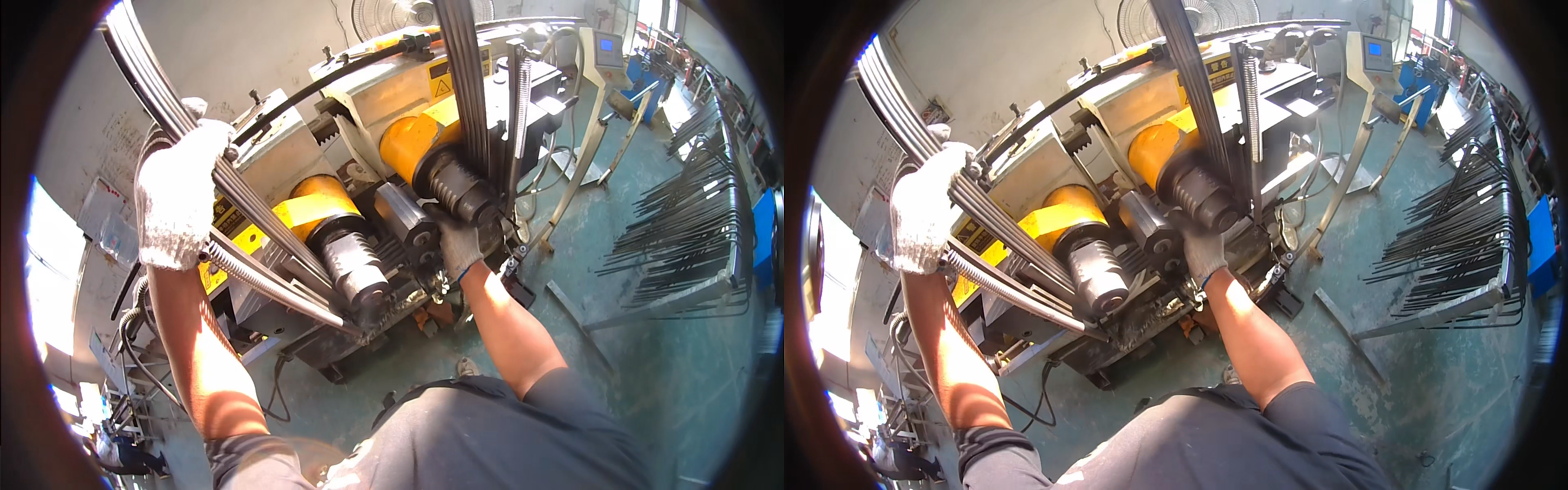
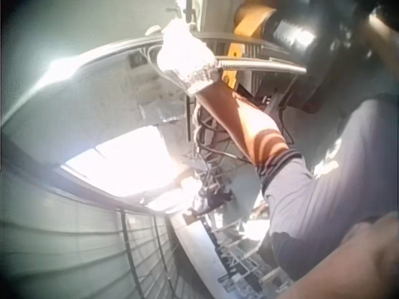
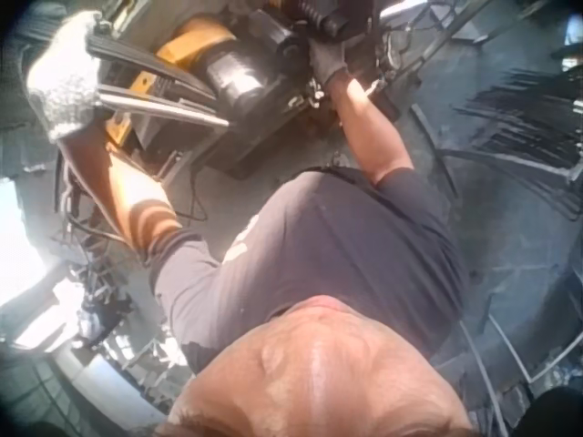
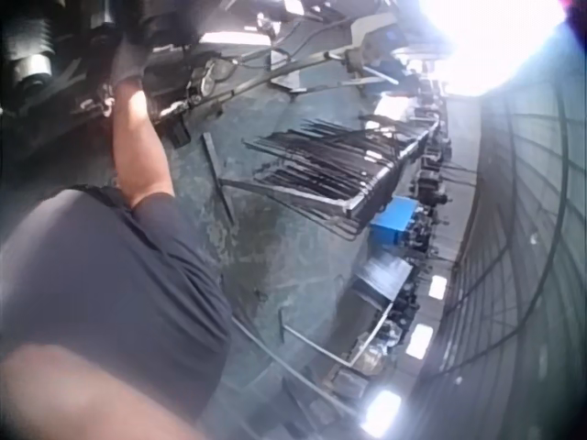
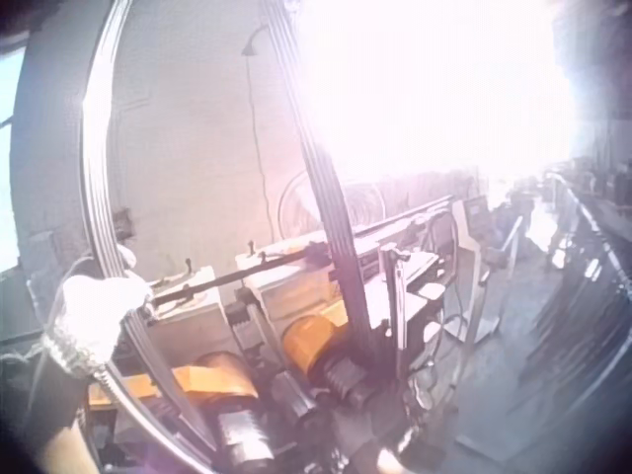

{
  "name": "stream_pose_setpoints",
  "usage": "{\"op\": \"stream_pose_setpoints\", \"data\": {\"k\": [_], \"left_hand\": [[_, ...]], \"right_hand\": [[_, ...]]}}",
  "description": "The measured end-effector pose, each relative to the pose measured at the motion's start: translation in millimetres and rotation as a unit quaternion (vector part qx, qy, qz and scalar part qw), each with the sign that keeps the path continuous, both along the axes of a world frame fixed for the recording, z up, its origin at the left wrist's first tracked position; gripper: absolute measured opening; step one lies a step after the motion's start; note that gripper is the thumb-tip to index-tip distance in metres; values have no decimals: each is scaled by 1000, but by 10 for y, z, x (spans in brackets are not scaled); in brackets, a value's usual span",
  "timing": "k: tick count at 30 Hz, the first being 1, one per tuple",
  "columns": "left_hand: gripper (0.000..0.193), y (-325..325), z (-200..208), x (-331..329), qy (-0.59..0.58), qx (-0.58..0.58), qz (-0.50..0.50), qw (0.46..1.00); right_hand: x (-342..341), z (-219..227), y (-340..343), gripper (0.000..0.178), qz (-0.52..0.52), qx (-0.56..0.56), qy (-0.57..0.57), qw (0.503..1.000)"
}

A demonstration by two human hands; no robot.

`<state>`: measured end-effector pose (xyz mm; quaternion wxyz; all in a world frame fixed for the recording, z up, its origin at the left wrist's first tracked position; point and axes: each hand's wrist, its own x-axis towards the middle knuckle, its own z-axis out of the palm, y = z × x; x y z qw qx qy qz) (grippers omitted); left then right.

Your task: The person repeatedly picks up bundles of long metal rods from a floor rack, feeds them into a yellow and gray bending machine, and removes the bent rods to place them on a nearby rack. The process is repeated continuously throughout the clip.

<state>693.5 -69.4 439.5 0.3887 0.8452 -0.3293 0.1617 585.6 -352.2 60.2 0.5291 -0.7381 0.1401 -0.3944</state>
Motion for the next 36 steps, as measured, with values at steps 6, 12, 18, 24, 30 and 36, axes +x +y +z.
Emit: {"op": "stream_pose_setpoints", "data": {"k": [6,12,18,24,30,36], "left_hand": [[34,-30,-200,314,-131,47,-114,984],[29,196,-154,286,-231,102,-90,963],[27,-41,-78,-65,30,-65,-43,997],[30,49,-147,122,-122,62,-59,989],[28,-10,-105,101,-55,-40,-105,992],[34,20,53,127,-8,-85,-147,985]], "right_hand": [[6,-242,-167,23,-28,4,-18,999],[-26,198,97,21,48,258,-32,964],[43,31,36,34,27,270,-55,961],[-15,164,82,25,14,252,-45,967],[136,-262,-84,24,-22,77,-46,996],[32,105,45,22,18,256,-46,965]]}}
